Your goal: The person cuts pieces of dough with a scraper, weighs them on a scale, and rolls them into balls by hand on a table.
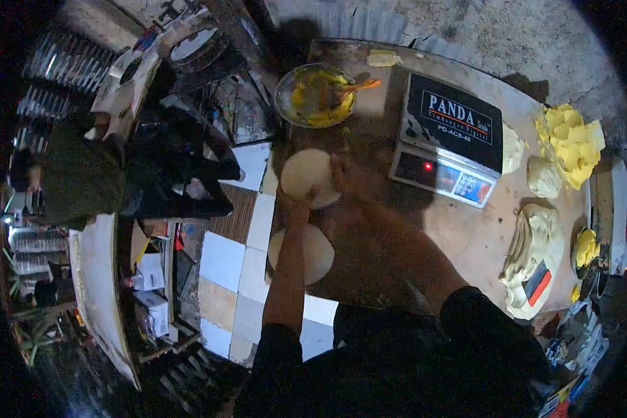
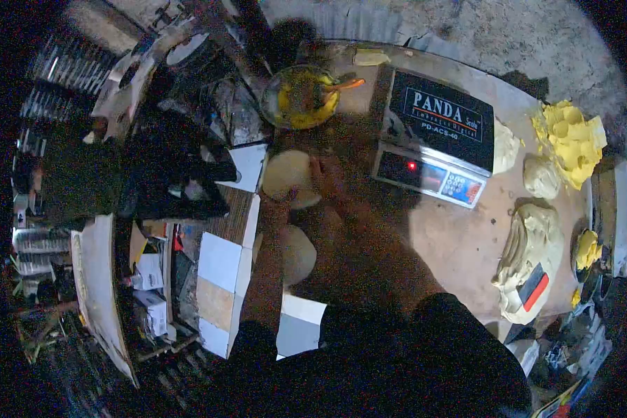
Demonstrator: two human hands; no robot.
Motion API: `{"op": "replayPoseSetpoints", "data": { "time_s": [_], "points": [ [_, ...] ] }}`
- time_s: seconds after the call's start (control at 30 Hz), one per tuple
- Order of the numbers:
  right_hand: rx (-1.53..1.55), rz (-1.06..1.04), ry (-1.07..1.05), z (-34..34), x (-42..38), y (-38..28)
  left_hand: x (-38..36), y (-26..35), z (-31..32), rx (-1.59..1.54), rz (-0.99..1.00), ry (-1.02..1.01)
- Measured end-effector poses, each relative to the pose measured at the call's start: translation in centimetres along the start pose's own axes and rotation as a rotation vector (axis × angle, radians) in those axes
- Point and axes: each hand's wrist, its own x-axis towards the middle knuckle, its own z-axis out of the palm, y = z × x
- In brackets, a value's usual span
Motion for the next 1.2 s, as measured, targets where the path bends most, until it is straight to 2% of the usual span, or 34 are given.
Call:
{"op": "replayPoseSetpoints", "data": {
  "time_s": [0.1, 0.17, 0.23, 0.27, 0.3, 0.37, 0.4, 0.47, 0.5, 0.53, 0.57, 0.6, 0.63, 0.67, 0.7, 0.73, 0.77, 0.8, 0.9, 0.93, 1.0, 1.07, 1.1, 1.17, 1.2],
  "points": [
    [0.063, 0.296, -0.074, -1.7, -1.4, -0.3, 3.3, -2.6, -0.8, 0.135, -0.134, -0.02],
    [0.092, 0.214, 0.034, -3.6, -5.9, 3.3, 4.0, -2.0, -1.0, 0.285, -0.063, 0.048],
    [-0.158, 0.126, 0.043, -8.7, -12.7, 7.5, 3.4, 0.5, 0.4, 0.488, 0.089, 0.074],
    [-0.35, 0.24, -0.049, -12.6, -15.4, 7.2, 2.9, 2.0, 1.4, 0.579, 0.152, 0.042],
    [-0.257, 0.244, 0.18, -16.9, -17.2, 8.5, 1.7, 4.7, 2.4, 0.754, 0.198, -0.084],
    [-0.053, 0.209, 0.611, -25.2, -20.9, 12.7, 2.2, 3.9, 3.2, 1.018, 0.452, -0.091],
    [0.06, 0.18, 0.812, -28.0, -22.0, 14.0, 1.9, 4.2, 3.7, 0.963, 0.468, -0.047],
    [0.39, 0.025, 1.132, -36.1, -18.5, 10.3, 0.9, 5.7, 4.2, 0.867, 0.489, 0.048],
    [0.547, 0.105, 1.103, -39.0, -16.1, 8.6, 0.5, 6.8, 4.3, 0.822, 0.498, 0.103],
    [0.821, 0.061, 0.939, -41.5, -14.0, 10.9, 0.0, 8.0, 4.2, 0.778, 0.506, 0.164],
    [0.947, 0.256, 0.838, -43.9, -10.5, 15.3, -0.7, 8.9, 4.1, 0.734, 0.516, 0.224],
    [1.087, 0.501, 0.823, -44.5, -6.9, 10.1, -1.6, 9.6, 3.6, 0.693, 0.529, 0.281],
    [1.06, 0.541, 0.751, -45.4, -3.8, 11.1, -3.1, 7.2, 2.9, 0.723, 0.521, 0.262],
    [0.955, 0.476, 0.688, -46.5, -0.5, 14.4, -4.9, 7.2, 3.7, 0.696, 0.658, 0.27],
    [0.78, 0.317, 0.64, -47.6, 3.1, 18.8, -6.8, 7.3, 4.5, 0.676, 0.793, 0.276],
    [0.618, 0.164, 0.61, -48.0, 5.9, 22.8, -9.8, 9.3, 6.7, 0.428, 0.579, 0.163],
    [0.702, 0.397, 0.617, -48.3, 5.6, 18.5, -12.9, 11.5, 9.0, 0.177, 0.36, 0.112],
    [0.798, 0.627, 0.628, -48.5, 5.1, 13.4, -15.8, 12.3, 8.8, 0.395, 0.378, 0.019],
    [1.317, -0.396, 0.11, -48.1, 0.6, 16.9, -20.5, 13.4, 7.2, 1.025, 0.437, -0.271],
    [1.635, -0.22, 0.193, -46.8, -2.2, 13.4, -21.3, 13.4, 6.8, 0.922, 0.448, -0.258],
    [1.528, -0.347, 0.241, -47.1, -3.8, 10.8, -23.1, 12.6, 5.8, 0.707, 0.455, -0.237],
    [1.403, -0.474, 0.289, -47.0, -6.0, 8.9, -23.3, 10.7, 5.5, 0.421, 0.35, -0.206],
    [1.34, -0.529, 0.309, -46.7, -7.8, 6.9, -23.9, 12.9, 5.7, 0.413, 0.39, -0.201],
    [1.275, -0.085, 0.58, -48.1, -9.2, 1.2, -25.2, 17.3, 6.0, 0.397, 0.47, -0.192],
    [1.255, 0.14, 0.679, -48.8, -9.9, -2.3, -24.3, 14.8, 4.3, 0.505, 0.663, -0.177]
  ]
}}
